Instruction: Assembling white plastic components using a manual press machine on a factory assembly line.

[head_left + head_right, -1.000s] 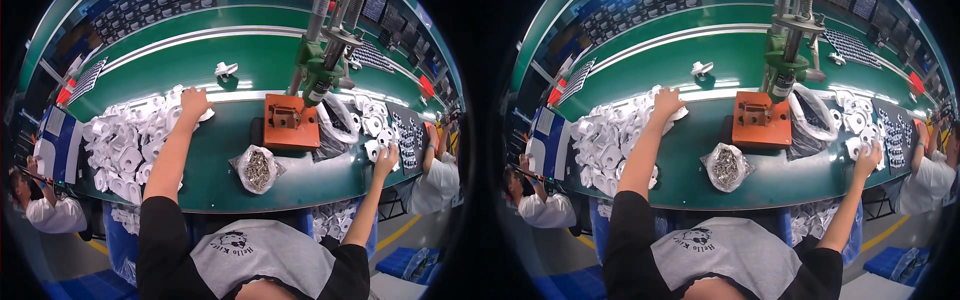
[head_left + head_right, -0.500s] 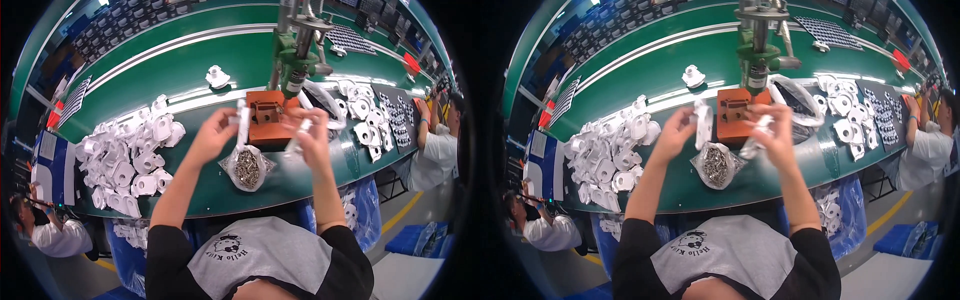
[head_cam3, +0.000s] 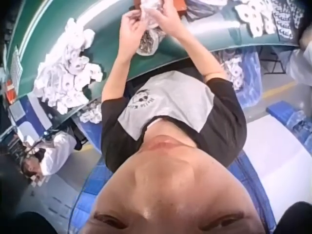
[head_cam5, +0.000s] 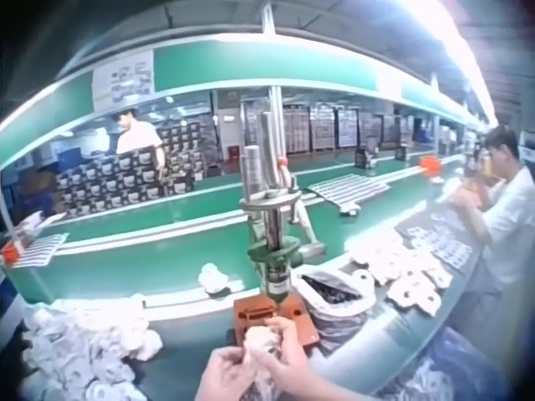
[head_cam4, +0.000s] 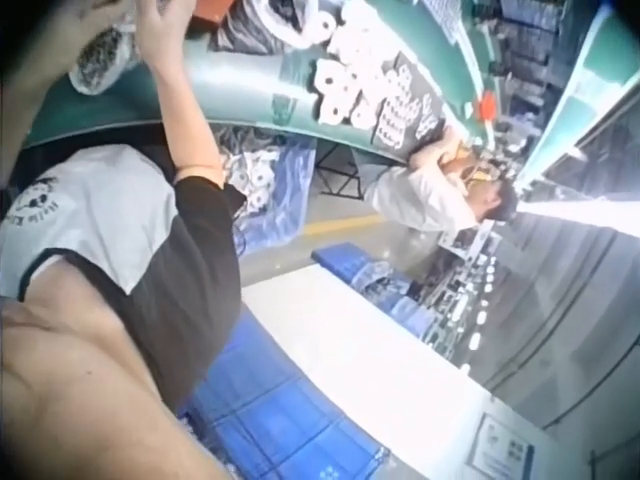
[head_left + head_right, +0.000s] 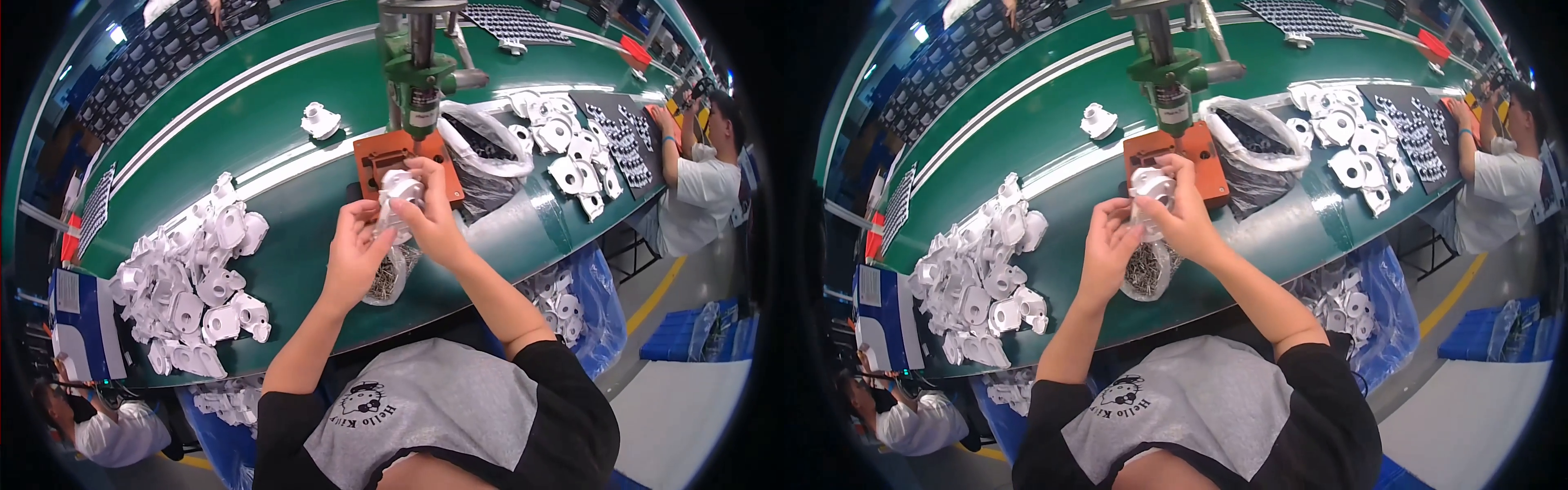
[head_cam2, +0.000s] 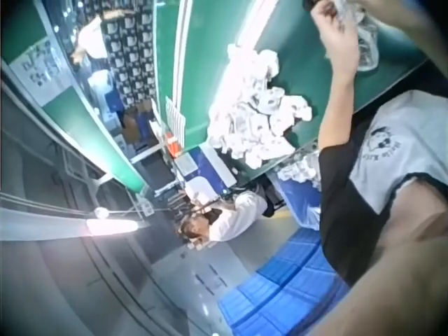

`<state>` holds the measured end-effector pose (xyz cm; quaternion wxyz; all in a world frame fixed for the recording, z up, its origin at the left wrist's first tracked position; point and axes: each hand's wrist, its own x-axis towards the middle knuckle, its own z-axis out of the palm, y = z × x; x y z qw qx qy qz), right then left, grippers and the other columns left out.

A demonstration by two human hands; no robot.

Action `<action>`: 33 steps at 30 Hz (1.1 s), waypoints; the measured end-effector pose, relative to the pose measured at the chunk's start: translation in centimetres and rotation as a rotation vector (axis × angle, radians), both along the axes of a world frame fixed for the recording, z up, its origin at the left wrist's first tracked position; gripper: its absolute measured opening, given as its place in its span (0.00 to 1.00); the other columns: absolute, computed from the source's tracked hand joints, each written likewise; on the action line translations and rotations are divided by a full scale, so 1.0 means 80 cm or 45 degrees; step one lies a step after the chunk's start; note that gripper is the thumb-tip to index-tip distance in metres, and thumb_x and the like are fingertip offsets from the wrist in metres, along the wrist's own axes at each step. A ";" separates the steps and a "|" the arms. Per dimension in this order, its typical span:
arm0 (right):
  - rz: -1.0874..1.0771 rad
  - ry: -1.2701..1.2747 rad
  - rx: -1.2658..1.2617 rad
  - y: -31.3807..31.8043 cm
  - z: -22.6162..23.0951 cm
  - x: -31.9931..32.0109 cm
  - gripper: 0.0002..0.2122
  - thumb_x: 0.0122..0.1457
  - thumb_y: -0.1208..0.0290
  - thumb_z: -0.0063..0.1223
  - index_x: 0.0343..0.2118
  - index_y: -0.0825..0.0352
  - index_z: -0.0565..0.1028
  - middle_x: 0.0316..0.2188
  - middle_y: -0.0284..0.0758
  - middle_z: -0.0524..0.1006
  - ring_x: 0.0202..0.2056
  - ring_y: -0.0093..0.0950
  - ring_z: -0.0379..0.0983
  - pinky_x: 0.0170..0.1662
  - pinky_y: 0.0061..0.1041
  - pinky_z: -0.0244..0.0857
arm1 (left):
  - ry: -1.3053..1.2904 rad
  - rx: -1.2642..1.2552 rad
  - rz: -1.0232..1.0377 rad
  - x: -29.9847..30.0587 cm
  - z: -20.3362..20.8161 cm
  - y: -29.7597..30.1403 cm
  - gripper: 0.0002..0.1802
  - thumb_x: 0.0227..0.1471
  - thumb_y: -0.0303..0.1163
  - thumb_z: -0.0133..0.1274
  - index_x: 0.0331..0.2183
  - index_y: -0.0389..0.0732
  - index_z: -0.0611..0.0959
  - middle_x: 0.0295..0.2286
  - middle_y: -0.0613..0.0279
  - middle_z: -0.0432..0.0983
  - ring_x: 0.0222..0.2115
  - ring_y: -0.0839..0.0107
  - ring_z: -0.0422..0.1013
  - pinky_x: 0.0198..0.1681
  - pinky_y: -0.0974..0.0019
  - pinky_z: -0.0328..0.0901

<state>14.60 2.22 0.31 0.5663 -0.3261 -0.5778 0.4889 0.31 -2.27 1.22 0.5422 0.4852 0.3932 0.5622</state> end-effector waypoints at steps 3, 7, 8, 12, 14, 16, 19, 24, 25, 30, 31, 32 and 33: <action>0.049 -0.049 0.126 0.003 0.001 0.008 0.28 0.54 0.67 0.53 0.53 0.68 0.52 0.43 0.40 0.60 0.44 0.27 0.63 0.48 0.25 0.59 | 0.368 0.070 0.054 0.010 0.009 0.013 0.13 0.53 0.29 0.52 0.39 0.33 0.70 0.32 0.59 0.75 0.31 0.79 0.71 0.33 0.72 0.65; -0.140 -0.048 0.095 0.021 0.008 0.037 0.22 0.55 0.67 0.47 0.52 0.67 0.58 0.39 0.35 0.64 0.42 0.24 0.61 0.47 0.24 0.56 | 0.696 0.136 -0.011 0.005 0.017 0.030 0.07 0.51 0.27 0.52 0.34 0.37 0.74 0.26 0.60 0.77 0.27 0.76 0.73 0.30 0.70 0.66; -0.426 -0.274 0.244 0.036 0.007 0.055 0.20 0.54 0.67 0.49 0.49 0.67 0.63 0.38 0.35 0.66 0.42 0.26 0.62 0.47 0.25 0.56 | 1.039 0.364 0.089 0.003 0.017 0.037 0.07 0.49 0.27 0.52 0.33 0.38 0.74 0.25 0.59 0.76 0.26 0.69 0.73 0.29 0.67 0.66; -1.118 -1.274 0.286 0.119 -0.033 0.146 0.14 0.48 0.65 0.53 0.38 0.63 0.75 0.39 0.38 0.73 0.43 0.37 0.66 0.47 0.38 0.56 | 1.624 0.835 0.266 0.004 0.004 0.083 0.06 0.43 0.27 0.52 0.29 0.41 0.74 0.25 0.58 0.73 0.28 0.56 0.72 0.28 0.58 0.67; -1.119 -1.504 0.153 0.146 -0.071 0.171 0.13 0.47 0.65 0.53 0.37 0.61 0.77 0.40 0.40 0.73 0.44 0.39 0.66 0.47 0.41 0.56 | 1.749 1.090 0.329 0.004 -0.018 0.112 0.06 0.43 0.27 0.51 0.29 0.42 0.75 0.29 0.58 0.74 0.33 0.57 0.73 0.33 0.60 0.69; -0.932 -1.809 -0.032 0.160 -0.089 0.181 0.10 0.47 0.64 0.54 0.32 0.59 0.79 0.39 0.38 0.75 0.43 0.37 0.68 0.46 0.43 0.56 | 1.791 1.114 0.342 0.012 -0.028 0.120 0.06 0.44 0.27 0.50 0.29 0.42 0.75 0.29 0.57 0.74 0.34 0.56 0.73 0.35 0.59 0.69; -0.920 -1.773 -0.029 0.167 -0.096 0.189 0.08 0.46 0.64 0.54 0.28 0.59 0.80 0.37 0.35 0.76 0.43 0.36 0.68 0.44 0.42 0.56 | 1.832 1.108 0.339 0.016 -0.042 0.123 0.06 0.45 0.28 0.50 0.31 0.42 0.75 0.33 0.50 0.75 0.39 0.54 0.72 0.41 0.58 0.68; -1.129 -1.498 0.254 0.155 -0.078 0.182 0.06 0.48 0.67 0.55 0.27 0.62 0.80 0.30 0.36 0.77 0.37 0.37 0.71 0.43 0.37 0.59 | 1.562 1.085 0.211 0.007 -0.041 0.125 0.07 0.48 0.31 0.53 0.32 0.41 0.76 0.37 0.55 0.73 0.38 0.54 0.70 0.39 0.57 0.67; -1.123 -1.499 0.254 0.153 -0.072 0.179 0.06 0.48 0.67 0.55 0.27 0.62 0.80 0.30 0.36 0.77 0.37 0.37 0.71 0.43 0.37 0.59 | 1.563 1.080 0.213 0.008 -0.042 0.127 0.07 0.48 0.31 0.53 0.32 0.41 0.76 0.37 0.55 0.73 0.38 0.54 0.70 0.39 0.57 0.67; -0.571 -0.757 0.137 0.126 -0.019 0.139 0.09 0.50 0.71 0.55 0.30 0.71 0.78 0.26 0.37 0.78 0.28 0.26 0.73 0.35 0.23 0.65 | 1.511 1.051 0.227 0.010 -0.043 0.126 0.07 0.48 0.31 0.53 0.32 0.40 0.77 0.39 0.52 0.73 0.41 0.52 0.69 0.44 0.56 0.65; -0.479 -0.739 0.126 0.122 -0.010 0.131 0.08 0.52 0.71 0.55 0.30 0.72 0.78 0.26 0.34 0.77 0.28 0.21 0.71 0.35 0.20 0.64 | 1.509 1.044 0.229 0.009 -0.047 0.127 0.07 0.48 0.31 0.53 0.32 0.40 0.77 0.39 0.52 0.73 0.41 0.52 0.69 0.44 0.56 0.65; -0.395 -0.657 0.052 0.121 -0.006 0.124 0.09 0.52 0.71 0.54 0.30 0.73 0.77 0.27 0.34 0.77 0.30 0.22 0.72 0.36 0.21 0.64 | 1.541 1.071 0.248 0.009 -0.052 0.128 0.07 0.48 0.31 0.53 0.31 0.39 0.77 0.39 0.51 0.73 0.42 0.52 0.69 0.45 0.56 0.64; -0.390 -0.661 0.050 0.121 -0.006 0.119 0.09 0.52 0.71 0.54 0.30 0.73 0.77 0.27 0.34 0.77 0.30 0.22 0.72 0.36 0.21 0.64 | 1.573 1.099 0.266 0.008 -0.055 0.129 0.07 0.49 0.32 0.53 0.31 0.39 0.77 0.39 0.50 0.73 0.43 0.52 0.69 0.46 0.56 0.64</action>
